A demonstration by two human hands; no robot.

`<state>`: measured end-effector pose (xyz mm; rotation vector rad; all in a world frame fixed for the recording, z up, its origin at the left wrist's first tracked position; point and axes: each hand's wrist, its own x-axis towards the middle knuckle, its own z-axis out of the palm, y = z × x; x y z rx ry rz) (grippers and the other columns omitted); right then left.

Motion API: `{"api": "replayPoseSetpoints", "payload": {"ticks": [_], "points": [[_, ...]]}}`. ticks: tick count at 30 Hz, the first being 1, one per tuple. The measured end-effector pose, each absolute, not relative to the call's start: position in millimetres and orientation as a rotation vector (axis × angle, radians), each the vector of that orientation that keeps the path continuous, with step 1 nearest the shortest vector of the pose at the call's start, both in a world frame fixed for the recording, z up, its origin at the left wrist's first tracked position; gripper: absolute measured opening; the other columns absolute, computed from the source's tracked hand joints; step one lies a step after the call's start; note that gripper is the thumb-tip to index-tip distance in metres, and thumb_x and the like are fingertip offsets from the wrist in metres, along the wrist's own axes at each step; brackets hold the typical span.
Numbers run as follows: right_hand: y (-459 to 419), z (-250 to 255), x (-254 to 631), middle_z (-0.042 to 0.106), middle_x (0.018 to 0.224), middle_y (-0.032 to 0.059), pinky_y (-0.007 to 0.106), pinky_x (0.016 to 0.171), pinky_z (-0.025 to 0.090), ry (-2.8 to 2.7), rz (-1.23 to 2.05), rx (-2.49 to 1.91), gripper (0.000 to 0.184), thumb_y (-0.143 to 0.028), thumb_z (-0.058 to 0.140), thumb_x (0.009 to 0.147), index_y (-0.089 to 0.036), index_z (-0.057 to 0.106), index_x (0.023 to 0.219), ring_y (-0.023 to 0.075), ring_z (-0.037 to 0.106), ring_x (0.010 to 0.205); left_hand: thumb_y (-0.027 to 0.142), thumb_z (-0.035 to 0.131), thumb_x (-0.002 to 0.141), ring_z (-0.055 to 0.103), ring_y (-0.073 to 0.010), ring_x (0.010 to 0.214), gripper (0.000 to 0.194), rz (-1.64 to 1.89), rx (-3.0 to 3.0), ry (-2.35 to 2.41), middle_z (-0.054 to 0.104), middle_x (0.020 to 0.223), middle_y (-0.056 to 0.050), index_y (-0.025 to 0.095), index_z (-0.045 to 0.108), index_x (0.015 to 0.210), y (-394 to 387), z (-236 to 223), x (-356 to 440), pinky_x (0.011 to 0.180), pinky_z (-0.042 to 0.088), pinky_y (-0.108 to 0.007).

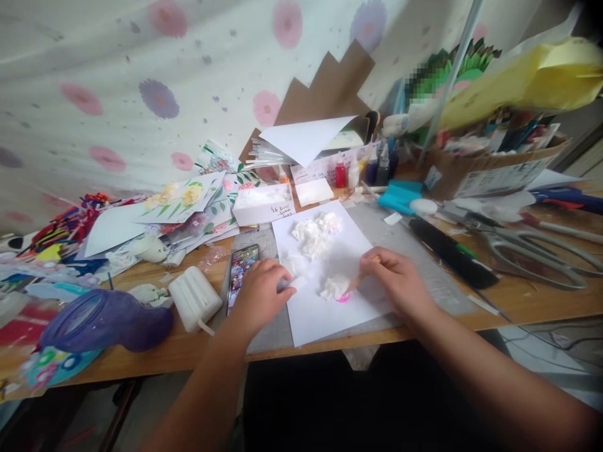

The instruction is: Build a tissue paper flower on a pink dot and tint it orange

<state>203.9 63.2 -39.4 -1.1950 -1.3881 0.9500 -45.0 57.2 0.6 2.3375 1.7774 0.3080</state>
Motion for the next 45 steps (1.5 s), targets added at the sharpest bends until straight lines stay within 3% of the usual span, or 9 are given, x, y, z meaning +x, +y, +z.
{"api": "replayPoseSetpoints", "payload": {"ticks": [3,11,23,30,45], "points": [[62,-36,203,0.058,0.068,0.0012,0.029,0.067,0.041,-1.504,0.946,-1.155,0.023,-0.03,0.058,0.076,-0.02,0.054,0.056,0.0154,0.055,0.067,0.019,0.059,0.075,0.053,-0.0207,0.089,0.007,0.434,2.343,1.747,0.059,0.088,-0.003,0.02,0.06,0.068,56,-2,-45,0.083,0.04,-0.037],[64,-38,200,0.059,0.072,0.003,0.031,0.071,0.041,-1.594,0.84,-1.181,0.02,-0.03,0.057,0.079,-0.02,0.058,0.062,0.0173,0.056,0.071,0.014,0.056,0.075,0.054,-0.0181,0.082,0.008,0.8,2.454,1.579,0.059,0.081,-0.002,0.019,0.059,0.07,36,-8,-13,0.076,0.042,-0.033],[56,-32,205,0.058,0.075,0.0012,0.031,0.072,0.042,-1.449,0.719,-1.116,0.021,-0.028,0.053,0.084,-0.021,0.053,0.064,0.0158,0.056,0.073,0.015,0.054,0.082,0.051,-0.0178,0.083,0.013,0.641,2.652,1.444,0.064,0.086,-0.002,0.02,0.062,0.074,21,-30,11,0.076,0.04,-0.034],[52,-29,199,0.058,0.072,0.0027,0.032,0.07,0.044,-1.801,0.56,-0.94,0.02,-0.022,0.052,0.083,-0.021,0.054,0.064,0.0158,0.055,0.072,0.016,0.052,0.084,0.051,-0.0177,0.084,0.015,0.627,2.646,1.445,0.063,0.086,-0.002,0.02,0.062,0.074,22,-32,11,0.077,0.04,-0.034],[58,-41,190,0.057,0.074,0.0056,0.034,0.07,0.041,-1.844,0.433,-1.14,0.018,-0.021,0.051,0.081,-0.021,0.051,0.063,0.0196,0.052,0.074,0.016,0.058,0.077,0.054,-0.0195,0.086,0.004,0.674,2.464,1.479,0.06,0.087,-0.004,0.02,0.059,0.079,27,-31,9,0.079,0.044,-0.035]]}}
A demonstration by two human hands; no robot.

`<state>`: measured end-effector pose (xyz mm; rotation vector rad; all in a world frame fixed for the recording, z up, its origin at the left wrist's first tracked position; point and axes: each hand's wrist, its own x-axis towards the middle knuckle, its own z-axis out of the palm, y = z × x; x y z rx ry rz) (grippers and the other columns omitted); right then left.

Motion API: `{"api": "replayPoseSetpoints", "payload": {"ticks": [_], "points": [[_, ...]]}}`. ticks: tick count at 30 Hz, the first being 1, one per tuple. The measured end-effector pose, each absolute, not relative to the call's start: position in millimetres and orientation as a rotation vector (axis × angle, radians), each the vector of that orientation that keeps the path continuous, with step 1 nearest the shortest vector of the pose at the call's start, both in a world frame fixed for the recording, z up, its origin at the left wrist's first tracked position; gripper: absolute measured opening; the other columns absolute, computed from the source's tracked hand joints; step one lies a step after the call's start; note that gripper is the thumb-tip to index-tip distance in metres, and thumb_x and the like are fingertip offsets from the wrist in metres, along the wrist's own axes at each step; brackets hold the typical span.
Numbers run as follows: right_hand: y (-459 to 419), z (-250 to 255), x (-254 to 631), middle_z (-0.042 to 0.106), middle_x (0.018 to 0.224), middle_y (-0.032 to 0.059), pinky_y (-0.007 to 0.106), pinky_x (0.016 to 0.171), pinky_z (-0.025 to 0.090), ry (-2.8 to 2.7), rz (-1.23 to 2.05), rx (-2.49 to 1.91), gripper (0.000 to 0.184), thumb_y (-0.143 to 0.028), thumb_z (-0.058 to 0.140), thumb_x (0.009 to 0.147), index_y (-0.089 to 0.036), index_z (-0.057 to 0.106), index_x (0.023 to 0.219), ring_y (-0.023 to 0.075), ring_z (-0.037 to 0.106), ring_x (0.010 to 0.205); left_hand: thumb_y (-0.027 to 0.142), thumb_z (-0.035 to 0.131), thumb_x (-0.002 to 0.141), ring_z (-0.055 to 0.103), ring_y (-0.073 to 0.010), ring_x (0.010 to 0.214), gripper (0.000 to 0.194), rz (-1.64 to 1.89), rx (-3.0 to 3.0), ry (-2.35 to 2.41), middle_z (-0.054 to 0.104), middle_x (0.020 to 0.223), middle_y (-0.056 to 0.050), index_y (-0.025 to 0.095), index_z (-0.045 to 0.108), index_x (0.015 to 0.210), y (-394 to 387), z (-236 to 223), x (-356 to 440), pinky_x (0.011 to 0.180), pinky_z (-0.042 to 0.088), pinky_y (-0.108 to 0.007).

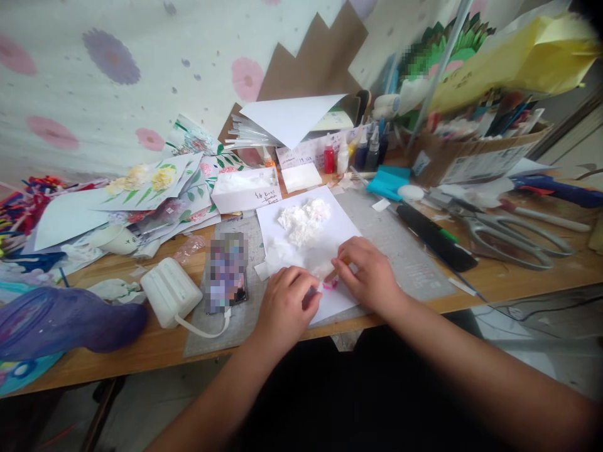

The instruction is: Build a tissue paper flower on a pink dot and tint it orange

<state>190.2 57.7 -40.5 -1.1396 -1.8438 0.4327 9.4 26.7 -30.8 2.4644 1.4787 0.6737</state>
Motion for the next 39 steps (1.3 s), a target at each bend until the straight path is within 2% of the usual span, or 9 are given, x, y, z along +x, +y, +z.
{"api": "replayPoseSetpoints", "payload": {"ticks": [7,12,17,22,24,27,31,35,39], "points": [[63,-40,189,0.053,0.066,0.0026,0.031,0.063,0.037,-1.701,0.555,-1.276,0.019,-0.022,0.056,0.076,-0.021,0.049,0.058,0.0172,0.05,0.065,0.017,0.059,0.077,0.054,-0.0191,0.085,0.004,0.672,2.423,1.506,0.058,0.087,-0.004,0.02,0.061,0.076,29,-30,16,0.078,0.045,-0.034],[65,-44,199,0.056,0.062,0.0008,0.029,0.061,0.04,-1.502,0.755,-1.255,0.022,-0.032,0.055,0.079,-0.021,0.053,0.059,0.0157,0.053,0.061,0.02,0.054,0.081,0.054,-0.0179,0.084,0.007,0.736,2.375,1.542,0.059,0.086,-0.003,0.02,0.06,0.079,39,-21,2,0.077,0.045,-0.033],[69,-58,206,0.059,0.061,0.0005,0.028,0.058,0.041,-1.293,0.925,-1.207,0.025,-0.041,0.053,0.08,-0.021,0.054,0.066,0.0166,0.056,0.059,0.023,0.05,0.082,0.055,-0.0178,0.083,0.012,0.782,2.27,1.909,0.059,0.091,-0.003,0.021,0.06,0.087,60,-3,-44,0.077,0.045,-0.033],[69,-62,206,0.06,0.061,0.0003,0.029,0.059,0.041,-1.279,0.999,-1.171,0.022,-0.039,0.055,0.08,-0.021,0.054,0.067,0.0168,0.056,0.059,0.009,0.043,0.079,0.05,-0.0223,0.1,0.036,0.468,2.553,1.776,0.057,0.108,-0.004,0.027,0.065,0.103,73,3,-57,0.087,0.041,-0.038],[68,-59,206,0.058,0.062,0.0,0.028,0.059,0.041,-1.306,0.986,-1.155,0.023,-0.038,0.055,0.081,-0.021,0.053,0.066,0.0164,0.055,0.059,0.008,0.042,0.079,0.05,-0.023,0.101,0.04,0.405,2.583,1.743,0.058,0.111,-0.004,0.028,0.064,0.107,79,2,-54,0.088,0.039,-0.038],[64,-50,205,0.056,0.065,0.0,0.028,0.06,0.041,-1.415,0.978,-1.104,0.023,-0.035,0.055,0.081,-0.021,0.053,0.062,0.0155,0.054,0.062,0.01,0.049,0.076,0.055,-0.0234,0.095,0.037,0.385,2.521,1.765,0.064,0.099,-0.004,0.027,0.061,0.108,89,-2,-51,0.082,0.041,-0.036],[59,-35,202,0.059,0.071,0.002,0.029,0.068,0.043,-1.632,1.024,-1.038,0.028,-0.032,0.061,0.075,-0.02,0.053,0.052,0.0161,0.057,0.068,0.01,0.052,0.072,0.06,-0.0189,0.074,0.037,0.423,2.416,1.811,0.066,0.079,0.0,0.026,0.057,0.105,98,-8,-53,0.065,0.042,-0.028],[62,-36,200,0.059,0.076,0.0032,0.031,0.075,0.041,-1.64,0.974,-1.128,0.021,-0.034,0.06,0.077,-0.02,0.059,0.06,0.0177,0.057,0.076,0.014,0.05,0.074,0.058,-0.0161,0.066,0.033,0.456,2.293,1.889,0.065,0.077,0.001,0.026,0.054,0.104,92,-2,-58,0.06,0.039,-0.026],[66,-44,200,0.059,0.077,0.0031,0.032,0.076,0.041,-1.608,0.914,-1.194,0.022,-0.035,0.059,0.078,-0.021,0.058,0.062,0.0177,0.056,0.077,0.02,0.054,0.074,0.054,-0.0138,0.063,0.022,0.585,2.117,1.909,0.063,0.078,0.003,0.024,0.054,0.095,73,18,-60,0.06,0.04,-0.026]]}}
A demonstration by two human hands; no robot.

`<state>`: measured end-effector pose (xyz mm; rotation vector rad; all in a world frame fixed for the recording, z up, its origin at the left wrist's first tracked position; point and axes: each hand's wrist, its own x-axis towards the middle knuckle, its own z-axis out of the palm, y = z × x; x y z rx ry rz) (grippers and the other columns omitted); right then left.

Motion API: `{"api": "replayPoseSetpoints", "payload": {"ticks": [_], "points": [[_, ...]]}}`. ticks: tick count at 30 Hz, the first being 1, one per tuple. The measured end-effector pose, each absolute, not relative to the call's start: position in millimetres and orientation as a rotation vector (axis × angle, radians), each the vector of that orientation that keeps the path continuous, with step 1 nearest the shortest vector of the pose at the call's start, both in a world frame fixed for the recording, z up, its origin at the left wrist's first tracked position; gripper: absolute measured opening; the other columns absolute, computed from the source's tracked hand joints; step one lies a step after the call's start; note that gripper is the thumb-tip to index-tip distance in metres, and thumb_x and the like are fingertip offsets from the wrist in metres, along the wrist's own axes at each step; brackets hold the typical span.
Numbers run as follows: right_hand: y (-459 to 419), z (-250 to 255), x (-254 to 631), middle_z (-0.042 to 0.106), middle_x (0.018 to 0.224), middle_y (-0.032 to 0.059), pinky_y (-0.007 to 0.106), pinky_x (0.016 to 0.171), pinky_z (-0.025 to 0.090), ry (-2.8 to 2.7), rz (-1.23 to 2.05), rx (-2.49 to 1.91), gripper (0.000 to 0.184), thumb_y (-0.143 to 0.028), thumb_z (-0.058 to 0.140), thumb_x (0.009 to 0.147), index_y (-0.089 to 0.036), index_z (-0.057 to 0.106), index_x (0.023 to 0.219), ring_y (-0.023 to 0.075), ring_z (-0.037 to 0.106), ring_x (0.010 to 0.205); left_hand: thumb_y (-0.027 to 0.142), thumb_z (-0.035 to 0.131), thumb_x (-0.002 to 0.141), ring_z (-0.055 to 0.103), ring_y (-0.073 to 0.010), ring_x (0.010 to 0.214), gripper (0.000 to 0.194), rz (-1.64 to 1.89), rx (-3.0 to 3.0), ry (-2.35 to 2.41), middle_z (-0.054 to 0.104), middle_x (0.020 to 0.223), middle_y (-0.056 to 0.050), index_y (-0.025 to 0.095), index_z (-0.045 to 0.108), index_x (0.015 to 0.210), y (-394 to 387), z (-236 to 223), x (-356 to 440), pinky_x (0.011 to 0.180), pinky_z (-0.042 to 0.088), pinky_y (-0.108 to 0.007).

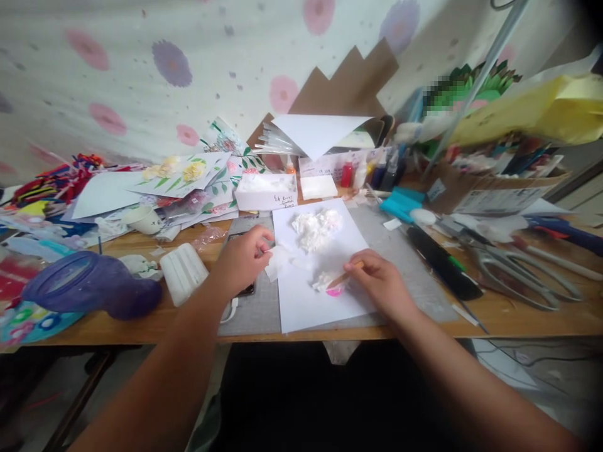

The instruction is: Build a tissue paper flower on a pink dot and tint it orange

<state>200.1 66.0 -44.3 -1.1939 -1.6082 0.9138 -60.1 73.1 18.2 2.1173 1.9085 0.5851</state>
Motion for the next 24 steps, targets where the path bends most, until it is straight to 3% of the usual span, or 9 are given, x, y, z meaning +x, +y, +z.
{"api": "replayPoseSetpoints", "payload": {"ticks": [5,10,19,24], "points": [[66,-44,201,0.06,0.077,0.0033,0.031,0.073,0.041,-1.591,0.863,-1.227,0.024,-0.034,0.058,0.079,-0.02,0.055,0.06,0.0177,0.056,0.075,0.027,0.06,0.077,0.053,-0.0115,0.072,0.018,0.763,1.883,1.435,0.058,0.082,0.001,0.021,0.053,0.091,47,29,-45,0.067,0.043,-0.024],[66,-41,200,0.059,0.073,0.0027,0.03,0.07,0.041,-1.599,0.826,-1.241,0.02,-0.033,0.059,0.078,-0.02,0.058,0.062,0.0172,0.056,0.072,0.023,0.061,0.076,0.052,-0.0091,0.069,0.015,0.637,1.596,1.029,0.054,0.078,0.002,0.018,0.051,0.087,39,7,-10,0.064,0.043,-0.022],[64,-46,206,0.057,0.074,0.0014,0.029,0.067,0.043,-1.546,0.745,-1.125,0.025,-0.032,0.053,0.084,-0.02,0.052,0.062,0.015,0.055,0.071,0.015,0.055,0.074,0.048,-0.0083,0.06,0.006,0.623,1.856,1.401,0.054,0.069,0.005,0.019,0.054,0.078,43,-26,15,0.057,0.038,-0.02],[59,-37,203,0.058,0.073,0.0021,0.03,0.069,0.044,-1.686,0.668,-1.061,0.022,-0.024,0.058,0.08,-0.02,0.054,0.059,0.0152,0.056,0.071,0.017,0.056,0.074,0.048,-0.0081,0.059,0.005,0.673,1.853,1.409,0.055,0.069,0.004,0.019,0.054,0.077,43,-28,15,0.055,0.038,-0.019]]}}
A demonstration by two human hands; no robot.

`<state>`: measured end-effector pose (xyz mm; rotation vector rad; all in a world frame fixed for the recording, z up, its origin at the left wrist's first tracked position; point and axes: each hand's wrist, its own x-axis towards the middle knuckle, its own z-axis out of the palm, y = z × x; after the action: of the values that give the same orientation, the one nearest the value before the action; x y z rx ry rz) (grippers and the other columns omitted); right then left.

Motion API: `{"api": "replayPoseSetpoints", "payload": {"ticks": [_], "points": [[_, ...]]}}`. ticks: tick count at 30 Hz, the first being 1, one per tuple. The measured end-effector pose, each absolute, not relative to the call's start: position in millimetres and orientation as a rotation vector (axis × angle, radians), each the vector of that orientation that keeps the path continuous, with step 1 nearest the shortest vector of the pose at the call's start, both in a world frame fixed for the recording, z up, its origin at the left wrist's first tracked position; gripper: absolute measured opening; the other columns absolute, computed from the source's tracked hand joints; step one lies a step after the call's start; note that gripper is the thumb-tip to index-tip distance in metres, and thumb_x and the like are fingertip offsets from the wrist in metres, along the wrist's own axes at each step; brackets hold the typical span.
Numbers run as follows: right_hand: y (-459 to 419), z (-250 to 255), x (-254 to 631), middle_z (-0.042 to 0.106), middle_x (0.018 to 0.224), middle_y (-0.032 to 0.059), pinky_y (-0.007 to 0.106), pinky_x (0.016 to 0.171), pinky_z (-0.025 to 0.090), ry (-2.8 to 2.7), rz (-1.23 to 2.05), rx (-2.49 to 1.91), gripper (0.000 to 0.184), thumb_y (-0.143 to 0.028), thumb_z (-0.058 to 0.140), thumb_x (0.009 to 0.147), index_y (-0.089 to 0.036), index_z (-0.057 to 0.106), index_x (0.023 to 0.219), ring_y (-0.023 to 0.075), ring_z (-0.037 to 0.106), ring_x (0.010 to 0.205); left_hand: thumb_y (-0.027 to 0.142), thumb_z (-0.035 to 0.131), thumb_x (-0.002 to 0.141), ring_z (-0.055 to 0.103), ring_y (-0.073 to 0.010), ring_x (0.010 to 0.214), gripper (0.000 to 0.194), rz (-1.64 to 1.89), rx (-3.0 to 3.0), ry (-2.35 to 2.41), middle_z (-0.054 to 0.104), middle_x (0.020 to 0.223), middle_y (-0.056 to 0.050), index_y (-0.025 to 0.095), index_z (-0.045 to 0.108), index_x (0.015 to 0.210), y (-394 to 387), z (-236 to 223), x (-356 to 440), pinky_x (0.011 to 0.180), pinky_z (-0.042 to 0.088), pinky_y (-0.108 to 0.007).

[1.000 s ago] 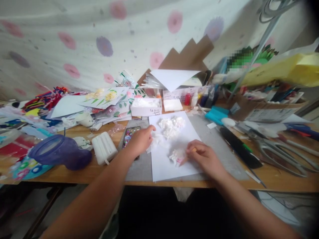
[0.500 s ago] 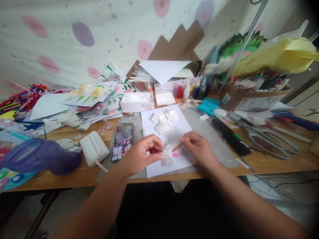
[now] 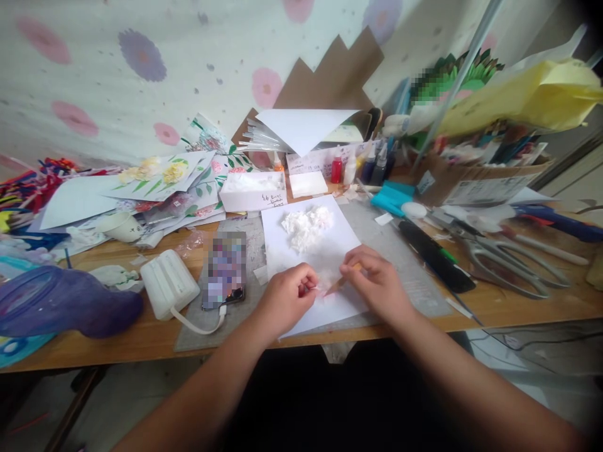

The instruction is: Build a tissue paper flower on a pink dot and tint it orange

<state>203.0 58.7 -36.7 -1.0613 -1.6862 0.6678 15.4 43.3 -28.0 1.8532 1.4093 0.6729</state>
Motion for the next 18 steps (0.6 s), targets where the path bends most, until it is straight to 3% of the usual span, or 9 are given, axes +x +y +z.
{"api": "replayPoseSetpoints", "payload": {"ticks": [11,15,18], "points": [[51,-38,192,0.057,0.074,0.0058,0.035,0.069,0.043,-1.915,0.317,-0.98,0.017,-0.015,0.053,0.081,-0.02,0.051,0.064,0.0186,0.05,0.072,0.023,0.056,0.078,0.054,-0.0101,0.065,0.005,0.742,1.835,1.377,0.061,0.075,0.002,0.019,0.055,0.082,43,-33,13,0.062,0.042,-0.022],[49,-38,184,0.056,0.071,0.0041,0.041,0.081,0.042,-1.958,0.301,-0.956,0.02,-0.014,0.054,0.079,-0.021,0.047,0.061,0.0178,0.048,0.07,0.019,0.052,0.079,0.053,-0.0101,0.064,0.003,0.737,1.899,1.378,0.06,0.072,0.003,0.019,0.055,0.078,43,-31,13,0.061,0.04,-0.021],[50,-38,184,0.055,0.068,0.003,0.039,0.078,0.044,-1.943,0.352,-0.97,0.022,-0.016,0.054,0.08,-0.021,0.047,0.06,0.0173,0.05,0.069,0.017,0.056,0.076,0.052,-0.0102,0.063,0.004,0.718,2.002,1.4,0.059,0.069,0.003,0.019,0.056,0.073,43,-30,13,0.059,0.038,-0.021]]}}
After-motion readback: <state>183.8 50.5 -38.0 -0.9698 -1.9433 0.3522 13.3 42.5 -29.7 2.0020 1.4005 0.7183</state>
